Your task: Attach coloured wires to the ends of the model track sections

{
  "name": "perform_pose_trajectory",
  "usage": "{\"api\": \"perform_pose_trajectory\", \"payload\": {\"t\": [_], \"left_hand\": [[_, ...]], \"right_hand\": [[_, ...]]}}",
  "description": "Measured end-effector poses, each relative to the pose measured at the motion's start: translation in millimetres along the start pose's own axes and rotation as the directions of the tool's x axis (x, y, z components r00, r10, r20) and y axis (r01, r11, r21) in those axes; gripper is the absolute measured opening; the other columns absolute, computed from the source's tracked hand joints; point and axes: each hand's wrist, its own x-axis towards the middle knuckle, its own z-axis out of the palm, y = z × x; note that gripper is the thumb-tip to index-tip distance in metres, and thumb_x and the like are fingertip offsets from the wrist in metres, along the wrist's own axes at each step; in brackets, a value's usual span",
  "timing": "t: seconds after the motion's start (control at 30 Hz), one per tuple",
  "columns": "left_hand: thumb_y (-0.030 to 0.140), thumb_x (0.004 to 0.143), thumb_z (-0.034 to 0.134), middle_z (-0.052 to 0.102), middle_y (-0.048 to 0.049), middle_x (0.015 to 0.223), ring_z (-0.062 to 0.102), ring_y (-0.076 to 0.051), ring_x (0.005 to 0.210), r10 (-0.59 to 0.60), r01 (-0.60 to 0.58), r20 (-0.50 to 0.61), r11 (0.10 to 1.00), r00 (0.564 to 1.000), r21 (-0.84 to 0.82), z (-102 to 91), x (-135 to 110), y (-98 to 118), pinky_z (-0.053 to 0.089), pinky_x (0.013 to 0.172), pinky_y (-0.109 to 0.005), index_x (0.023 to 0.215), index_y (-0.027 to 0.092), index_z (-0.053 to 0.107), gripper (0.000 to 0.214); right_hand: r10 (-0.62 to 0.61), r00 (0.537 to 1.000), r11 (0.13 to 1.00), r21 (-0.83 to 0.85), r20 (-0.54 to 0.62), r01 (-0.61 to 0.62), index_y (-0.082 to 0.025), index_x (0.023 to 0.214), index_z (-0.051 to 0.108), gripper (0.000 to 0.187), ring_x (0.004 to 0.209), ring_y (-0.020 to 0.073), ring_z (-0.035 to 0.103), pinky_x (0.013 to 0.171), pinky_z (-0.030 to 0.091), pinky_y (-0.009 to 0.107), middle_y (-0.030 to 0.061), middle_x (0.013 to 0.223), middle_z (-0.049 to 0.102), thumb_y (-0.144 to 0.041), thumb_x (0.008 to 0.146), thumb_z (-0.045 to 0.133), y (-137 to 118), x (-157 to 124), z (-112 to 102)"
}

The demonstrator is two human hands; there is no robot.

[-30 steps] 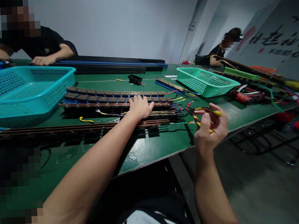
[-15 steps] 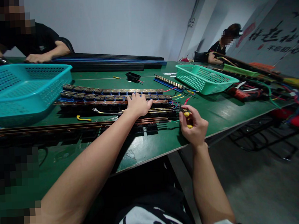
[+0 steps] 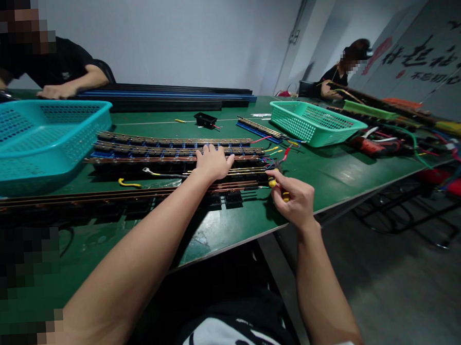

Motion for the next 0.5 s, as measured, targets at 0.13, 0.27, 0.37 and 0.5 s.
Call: {"api": "perform_pose_trajectory", "payload": {"t": [0.13, 0.27, 0.37, 0.5], "left_hand": [[0.054, 0.102, 0.028, 0.05, -0.024, 0.148, 0.043, -0.038, 0.139, 0.002, -0.002, 0.001, 1.0, 1.0, -0.004, 0.5, 0.6, -0.7, 0.037, 0.11, -0.054, 0.141, 0.01, 0.053, 0.064], [0.055, 0.102, 0.028, 0.051, -0.0236, 0.148, 0.043, -0.038, 0.138, 0.001, -0.001, 0.001, 1.0, 1.0, -0.001, 1.7, 1.8, -1.5, 0.037, 0.11, -0.054, 0.141, 0.01, 0.053, 0.065], [0.055, 0.102, 0.028, 0.051, -0.0239, 0.147, 0.044, -0.038, 0.138, 0.006, -0.006, 0.0, 1.0, 1.0, -0.002, 2.1, 2.2, -1.8, 0.037, 0.11, -0.055, 0.141, 0.01, 0.053, 0.065], [0.055, 0.102, 0.028, 0.05, -0.0242, 0.149, 0.043, -0.038, 0.139, 0.005, -0.005, -0.001, 1.0, 1.0, 0.004, 1.7, 1.6, -1.3, 0.037, 0.111, -0.055, 0.141, 0.009, 0.052, 0.065]], "right_hand": [[-0.039, 0.999, 0.999, -0.029, 0.007, 0.039, -0.022, 0.112, 0.077, 0.039, 0.05, 0.0112, 0.055, 0.058, 0.045, 0.024, -0.0024, 0.059, 0.065, -0.011, 0.083, 0.053, 1.4, -0.4, 0.2], [0.02, 1.0, 0.999, 0.025, -0.01, -0.02, -0.021, 0.111, 0.075, 0.037, 0.047, 0.01, 0.052, 0.054, 0.043, 0.023, -0.003, 0.059, 0.063, -0.012, 0.082, 0.054, -0.7, -0.9, -0.2], [0.134, 0.99, 0.986, 0.103, -0.047, -0.128, -0.02, 0.114, 0.071, 0.032, 0.043, 0.0078, 0.048, 0.05, 0.041, 0.021, -0.0054, 0.057, 0.06, -0.017, 0.084, 0.059, -3.4, -1.7, 0.4], [0.298, 0.952, 0.945, 0.168, -0.076, -0.282, -0.02, 0.112, 0.063, 0.03, 0.041, 0.0069, 0.047, 0.045, 0.038, 0.019, -0.0078, 0.057, 0.056, -0.032, 0.085, 0.068, -7.5, -1.4, 0.6]]}}
